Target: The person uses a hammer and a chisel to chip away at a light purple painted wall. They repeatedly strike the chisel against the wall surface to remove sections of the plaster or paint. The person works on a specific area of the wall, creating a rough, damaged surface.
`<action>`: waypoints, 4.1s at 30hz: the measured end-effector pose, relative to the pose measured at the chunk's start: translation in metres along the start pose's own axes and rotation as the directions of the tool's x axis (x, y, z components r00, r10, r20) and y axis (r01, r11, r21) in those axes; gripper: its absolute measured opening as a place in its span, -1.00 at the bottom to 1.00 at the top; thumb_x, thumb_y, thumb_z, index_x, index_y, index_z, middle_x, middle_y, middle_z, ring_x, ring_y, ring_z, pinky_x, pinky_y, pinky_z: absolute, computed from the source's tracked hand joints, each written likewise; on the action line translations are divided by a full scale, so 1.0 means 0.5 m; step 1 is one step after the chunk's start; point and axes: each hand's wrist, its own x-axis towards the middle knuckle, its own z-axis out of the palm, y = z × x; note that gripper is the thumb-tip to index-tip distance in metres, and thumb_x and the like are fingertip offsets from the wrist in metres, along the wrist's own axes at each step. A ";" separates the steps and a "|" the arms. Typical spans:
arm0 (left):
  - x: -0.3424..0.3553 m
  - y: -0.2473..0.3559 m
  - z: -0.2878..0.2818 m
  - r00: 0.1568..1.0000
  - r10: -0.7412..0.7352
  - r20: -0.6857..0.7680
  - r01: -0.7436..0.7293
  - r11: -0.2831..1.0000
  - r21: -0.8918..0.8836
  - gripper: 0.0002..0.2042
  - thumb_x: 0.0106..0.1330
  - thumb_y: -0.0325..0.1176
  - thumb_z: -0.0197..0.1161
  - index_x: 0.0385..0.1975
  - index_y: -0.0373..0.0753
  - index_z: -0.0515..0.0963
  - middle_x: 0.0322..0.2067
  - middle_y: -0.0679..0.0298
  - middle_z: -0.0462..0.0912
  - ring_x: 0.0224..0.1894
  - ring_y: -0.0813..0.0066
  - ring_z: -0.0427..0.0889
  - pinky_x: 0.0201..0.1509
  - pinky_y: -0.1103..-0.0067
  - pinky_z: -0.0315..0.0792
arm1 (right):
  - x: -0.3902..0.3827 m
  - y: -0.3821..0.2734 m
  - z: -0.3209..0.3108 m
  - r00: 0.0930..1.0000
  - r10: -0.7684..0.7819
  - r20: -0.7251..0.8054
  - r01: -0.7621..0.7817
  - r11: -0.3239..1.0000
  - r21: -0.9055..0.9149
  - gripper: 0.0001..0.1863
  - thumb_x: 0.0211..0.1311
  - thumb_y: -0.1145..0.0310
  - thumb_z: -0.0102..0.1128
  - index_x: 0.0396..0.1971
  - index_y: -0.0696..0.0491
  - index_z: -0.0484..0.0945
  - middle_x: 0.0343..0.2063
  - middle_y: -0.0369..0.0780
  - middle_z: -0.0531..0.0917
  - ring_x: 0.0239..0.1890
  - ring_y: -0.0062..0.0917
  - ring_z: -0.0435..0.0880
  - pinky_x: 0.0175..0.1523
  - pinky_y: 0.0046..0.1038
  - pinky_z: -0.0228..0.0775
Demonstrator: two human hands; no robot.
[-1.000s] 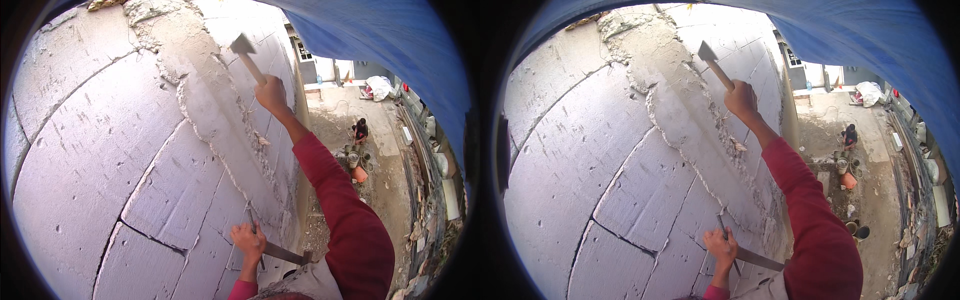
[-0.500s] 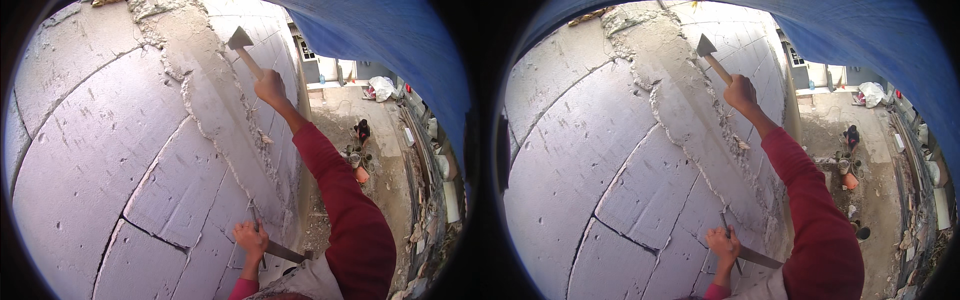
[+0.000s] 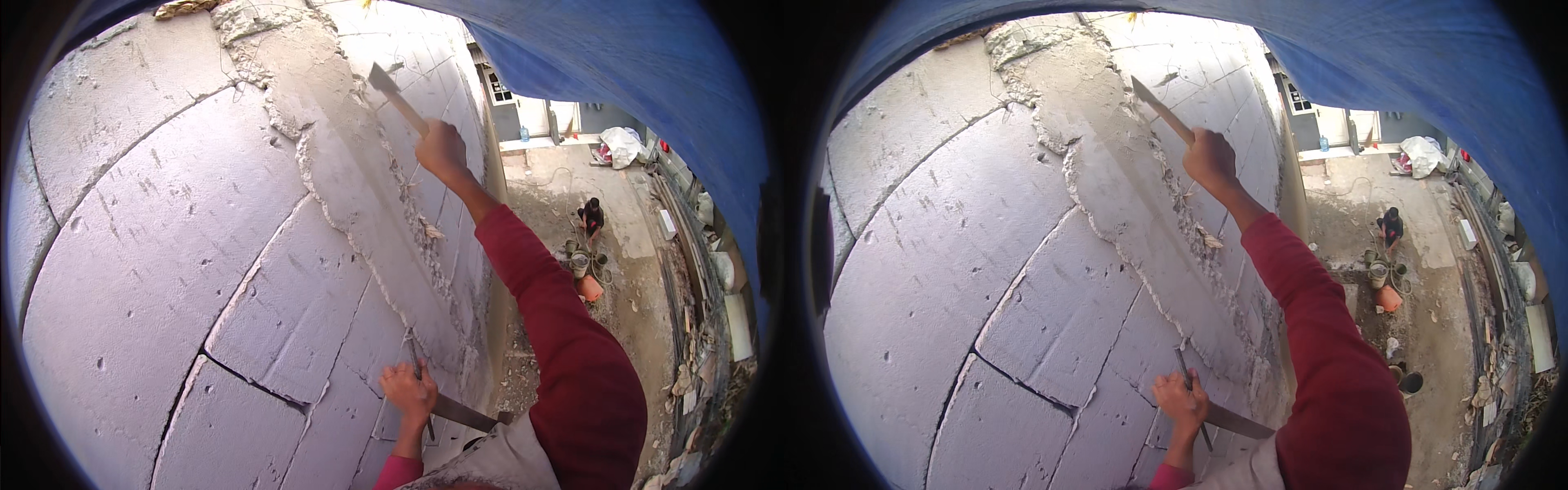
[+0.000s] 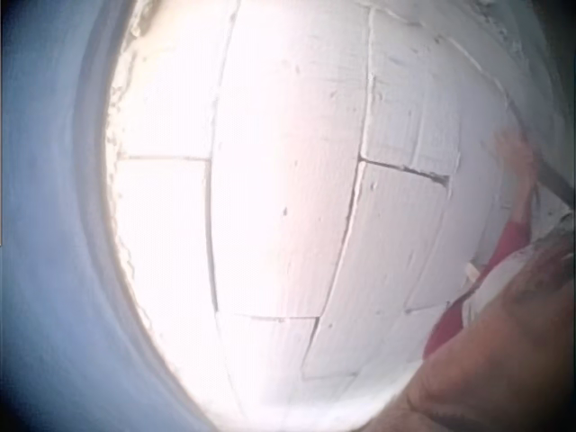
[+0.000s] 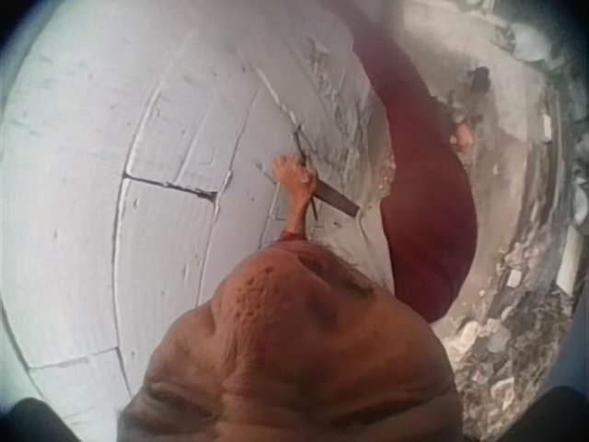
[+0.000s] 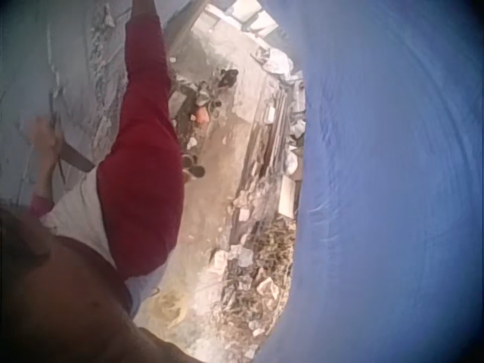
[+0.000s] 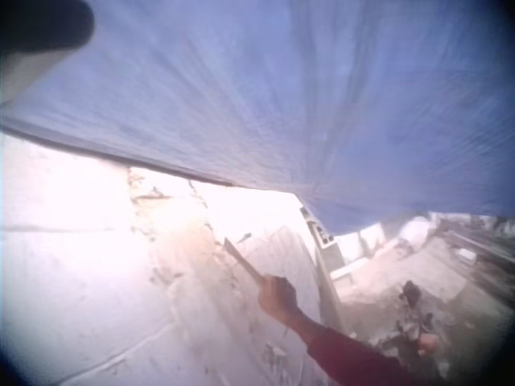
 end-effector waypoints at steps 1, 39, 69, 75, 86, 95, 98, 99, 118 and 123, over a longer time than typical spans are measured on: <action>-0.013 -0.003 -0.001 1.000 -0.014 0.027 0.013 1.000 0.018 -0.70 0.22 -0.31 0.37 -0.64 -0.30 0.47 -0.57 0.04 0.44 -0.34 0.02 0.41 -0.25 0.22 0.23 | -0.011 -0.019 -0.034 0.999 -0.021 -0.043 0.021 1.000 -0.009 -0.82 0.17 0.35 0.22 -0.29 0.10 0.66 -0.38 0.03 0.74 -0.23 0.01 0.74 -0.10 -0.05 0.57; -0.006 0.007 0.015 0.999 0.039 -0.008 -0.040 0.999 -0.037 -0.74 0.19 -0.34 0.38 -0.64 -0.32 0.51 -0.59 0.07 0.47 -0.35 0.07 0.42 -0.23 0.25 0.23 | 0.115 -0.085 0.065 0.826 0.065 -0.561 0.428 0.576 0.697 -0.92 0.20 0.59 0.19 -0.45 0.10 0.54 -0.60 -0.21 0.60 -0.55 -0.43 0.60 -0.42 -0.44 0.41; -0.014 0.005 -0.001 0.999 0.020 -0.026 -0.021 0.998 -0.057 -0.75 0.13 -0.34 0.42 -0.65 -0.29 0.50 -0.54 0.02 0.43 -0.37 0.00 0.40 -0.26 0.20 0.21 | 0.115 -0.054 0.087 0.999 0.033 0.014 -0.032 0.998 -0.046 -0.79 0.11 0.38 0.24 -0.30 0.16 0.68 -0.38 0.12 0.74 -0.28 -0.07 0.78 -0.17 -0.15 0.53; -0.009 0.010 -0.011 0.999 -0.028 -0.019 0.027 0.999 -0.025 -0.78 0.16 -0.33 0.36 -0.66 -0.27 0.56 -0.53 0.16 0.53 -0.34 0.06 0.44 -0.20 0.25 0.21 | 0.087 -0.035 0.055 1.000 -0.002 0.016 -0.001 0.985 0.170 -0.81 0.11 0.33 0.29 -0.42 0.17 0.61 -0.34 -0.06 0.76 -0.29 -0.27 0.77 -0.20 -0.25 0.51; -0.002 0.004 -0.004 1.000 -0.002 -0.010 0.002 1.000 -0.008 -0.76 0.16 -0.32 0.37 -0.66 -0.27 0.55 -0.53 0.14 0.52 -0.33 0.07 0.43 -0.21 0.24 0.21 | 0.144 -0.091 0.073 0.993 0.099 0.057 -0.102 0.993 0.055 -0.72 0.02 0.43 0.19 -0.26 0.24 0.68 -0.25 0.15 0.73 -0.10 0.04 0.73 -0.01 -0.11 0.55; -0.006 0.000 -0.010 0.999 -0.018 0.027 0.018 1.000 0.003 -0.73 0.18 -0.34 0.39 -0.65 -0.29 0.48 -0.56 0.05 0.46 -0.33 0.04 0.43 -0.23 0.24 0.22 | -0.007 -0.086 0.055 0.843 0.079 -0.531 0.401 0.566 0.721 -0.71 0.11 0.49 0.30 -0.62 0.07 0.32 -0.60 -0.41 0.43 -0.53 -0.73 0.38 -0.42 -0.48 0.26; -0.011 -0.004 0.016 1.000 -0.001 -0.027 0.001 1.000 -0.014 -0.72 0.19 -0.34 0.39 -0.65 -0.29 0.46 -0.58 0.08 0.44 -0.36 0.05 0.42 -0.24 0.24 0.21 | -0.029 0.000 0.089 0.964 0.037 -0.263 0.092 0.882 0.461 -0.78 0.07 0.38 0.34 -0.46 0.15 0.47 -0.48 -0.21 0.59 -0.41 -0.43 0.57 -0.29 -0.32 0.41; -0.017 0.005 0.013 1.000 0.011 -0.007 -0.011 0.999 -0.035 -0.72 0.19 -0.34 0.39 -0.65 -0.29 0.46 -0.59 0.08 0.44 -0.36 0.05 0.41 -0.24 0.24 0.21 | -0.043 0.055 0.105 0.994 0.097 -0.042 -0.087 0.976 0.202 -0.75 0.05 0.34 0.36 -0.39 0.19 0.54 -0.42 -0.10 0.66 -0.35 -0.29 0.66 -0.22 -0.26 0.47; -0.004 0.000 -0.005 1.000 -0.017 -0.010 0.017 1.000 -0.013 -0.73 0.17 -0.35 0.40 -0.68 -0.27 0.50 -0.59 0.12 0.47 -0.36 0.07 0.42 -0.24 0.25 0.21 | -0.159 0.048 0.048 0.961 0.199 0.190 -0.232 0.958 0.168 -0.80 0.05 0.39 0.29 -0.40 0.23 0.63 -0.29 0.10 0.74 -0.20 -0.05 0.75 -0.11 -0.24 0.55; 0.003 0.000 0.000 0.999 0.031 -0.003 -0.031 1.000 -0.001 -0.74 0.19 -0.35 0.38 -0.67 -0.28 0.50 -0.59 0.11 0.46 -0.36 0.06 0.43 -0.25 0.25 0.22 | -0.100 0.064 0.113 0.964 0.179 -0.196 0.010 0.712 0.702 -0.85 0.05 0.44 0.25 -0.40 0.20 0.63 -0.34 0.09 0.73 -0.21 -0.04 0.75 -0.10 -0.23 0.56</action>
